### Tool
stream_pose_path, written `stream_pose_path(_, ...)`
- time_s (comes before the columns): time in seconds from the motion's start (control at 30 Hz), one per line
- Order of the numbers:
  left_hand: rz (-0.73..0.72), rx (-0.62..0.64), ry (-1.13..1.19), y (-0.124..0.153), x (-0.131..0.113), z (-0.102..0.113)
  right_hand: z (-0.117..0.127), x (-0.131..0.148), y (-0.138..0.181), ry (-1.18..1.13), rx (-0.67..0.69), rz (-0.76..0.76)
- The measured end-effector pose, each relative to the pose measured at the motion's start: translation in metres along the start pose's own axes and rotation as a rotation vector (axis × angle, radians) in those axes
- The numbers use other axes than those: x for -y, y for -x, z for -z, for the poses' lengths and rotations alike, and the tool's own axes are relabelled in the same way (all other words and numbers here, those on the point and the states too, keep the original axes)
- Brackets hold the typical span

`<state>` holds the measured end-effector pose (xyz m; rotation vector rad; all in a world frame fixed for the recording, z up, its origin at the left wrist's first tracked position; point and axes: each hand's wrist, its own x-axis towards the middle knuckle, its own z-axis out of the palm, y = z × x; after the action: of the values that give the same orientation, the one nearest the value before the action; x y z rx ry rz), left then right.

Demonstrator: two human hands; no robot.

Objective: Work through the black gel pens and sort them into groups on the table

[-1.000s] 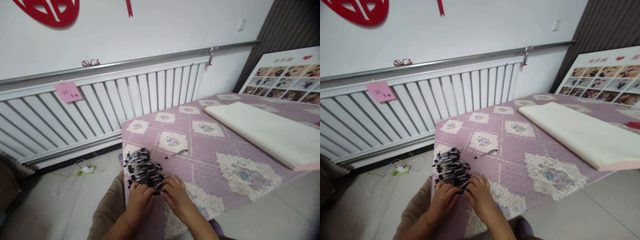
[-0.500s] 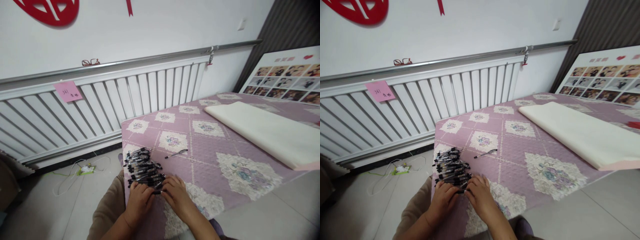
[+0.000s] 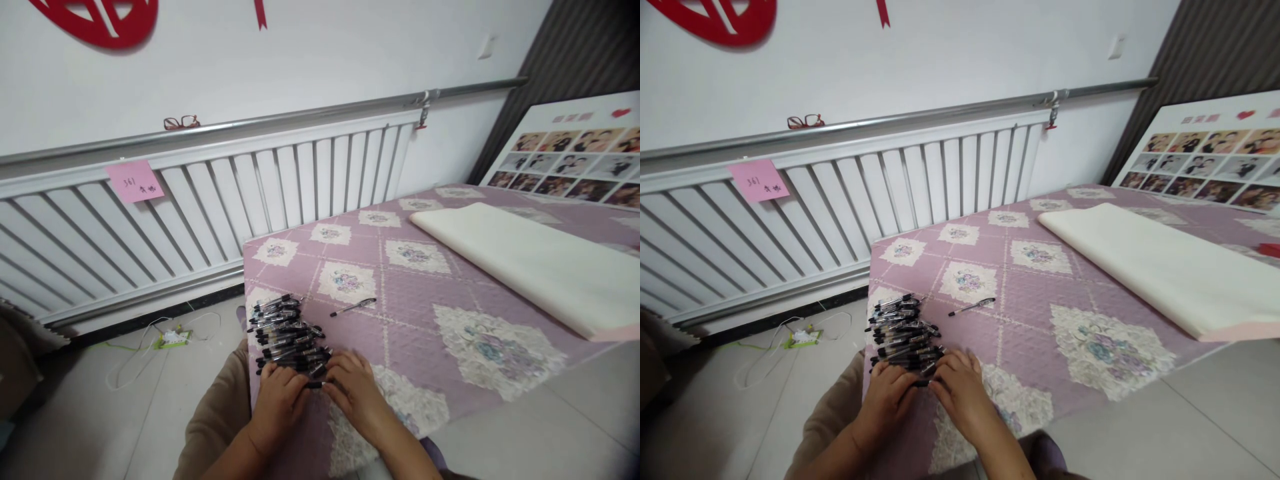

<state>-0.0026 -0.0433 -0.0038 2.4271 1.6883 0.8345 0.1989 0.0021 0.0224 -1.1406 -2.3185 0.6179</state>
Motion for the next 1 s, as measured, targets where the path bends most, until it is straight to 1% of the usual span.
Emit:
stream_pose_path(0.17, 0.021, 0.024, -0.001, 0.000, 0.000, 0.001, -0.004, -0.003, -0.001, -0.046, -0.021, 0.018)
stream_pose_path(0.4, 0.041, 0.014, 0.001, -0.001, -0.001, 0.002, 0.005, -0.017, 0.002, -0.180, -0.108, 0.070)
stream_pose_path(0.63, 0.046, -0.001, -0.010, -0.001, 0.001, 0.000, 0.015, -0.025, 0.003, -0.225, -0.201, 0.020)
stream_pose_path(0.73, 0.043, 0.000, -0.015, -0.001, 0.002, 0.000, 0.016, -0.027, 0.003, -0.174, -0.212, 0.016)
stream_pose_path(0.8, 0.044, -0.008, -0.019, -0.001, 0.003, 0.000, 0.013, -0.027, 0.004, -0.095, -0.209, 0.015)
stream_pose_path(0.9, 0.051, -0.060, -0.027, -0.001, 0.006, 0.000, 0.004, -0.026, 0.003, 0.043, -0.189, 0.010)
stream_pose_path(1.0, 0.066, -0.119, -0.048, -0.001, 0.009, -0.001, -0.007, -0.020, 0.000, 0.128, -0.137, 0.001)
